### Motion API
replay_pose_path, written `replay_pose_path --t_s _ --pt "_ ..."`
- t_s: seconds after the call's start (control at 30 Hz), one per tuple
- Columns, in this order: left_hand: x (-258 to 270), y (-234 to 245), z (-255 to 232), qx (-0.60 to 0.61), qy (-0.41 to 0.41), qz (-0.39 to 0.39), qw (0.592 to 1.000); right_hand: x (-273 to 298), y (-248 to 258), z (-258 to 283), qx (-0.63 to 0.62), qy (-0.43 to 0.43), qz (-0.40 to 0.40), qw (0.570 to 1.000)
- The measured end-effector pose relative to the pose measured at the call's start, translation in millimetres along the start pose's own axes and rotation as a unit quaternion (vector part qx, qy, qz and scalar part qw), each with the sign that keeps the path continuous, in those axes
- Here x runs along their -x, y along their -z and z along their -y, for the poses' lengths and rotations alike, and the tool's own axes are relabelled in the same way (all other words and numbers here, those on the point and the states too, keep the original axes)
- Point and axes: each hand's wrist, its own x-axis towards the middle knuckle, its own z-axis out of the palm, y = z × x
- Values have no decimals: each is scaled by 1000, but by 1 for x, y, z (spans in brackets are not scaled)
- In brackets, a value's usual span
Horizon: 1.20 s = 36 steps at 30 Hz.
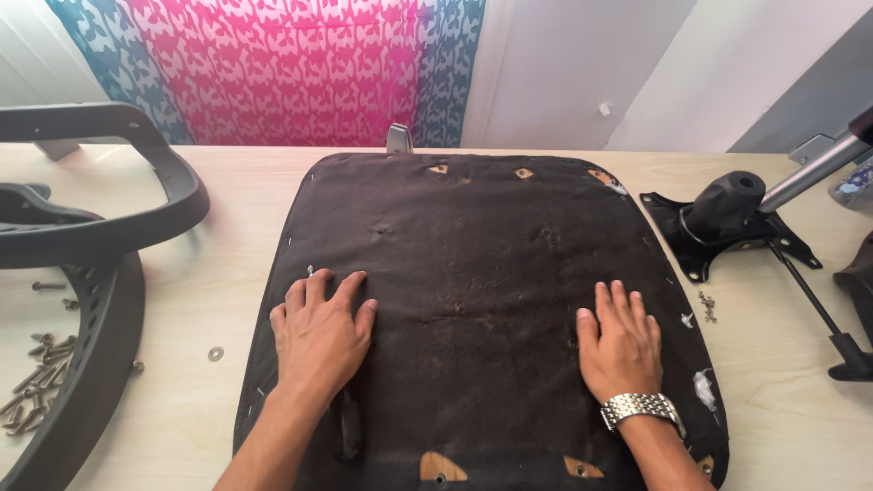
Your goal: The person uses a screwdriver to remove screws from the underside of an office chair seat, detaching the seat from the gas lift and base. The seat cushion is then lifted and set aside, leaving the base and gas lift on the table.
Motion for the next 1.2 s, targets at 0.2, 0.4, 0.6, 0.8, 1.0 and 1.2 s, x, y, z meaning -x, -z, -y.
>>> replay_pose_path --t_s 0.2,0.4,0.6,0.8,1.0,1.2 --pt "-29 2 -28 -47 7 45 998 -28 0 21 21 20 73 997" --pt "-56 -13 -26 -54 3 39 998 -54 -5 36 49 27 102 993" --pt "-61 -23 -15 -38 -5 -13 999 -69 -7 44 44 16 96 994" --pt "-58 -15 -23 -42 -2 -8 999 -72 -7 47 50 16 78 996" --pt "-63 -5 -32 -56 -3 21 998 -80 -11 46 61 27 38 997" --pt "-67 1 -37 -57 4 47 997 -81 -11 49 54 0 46 997"
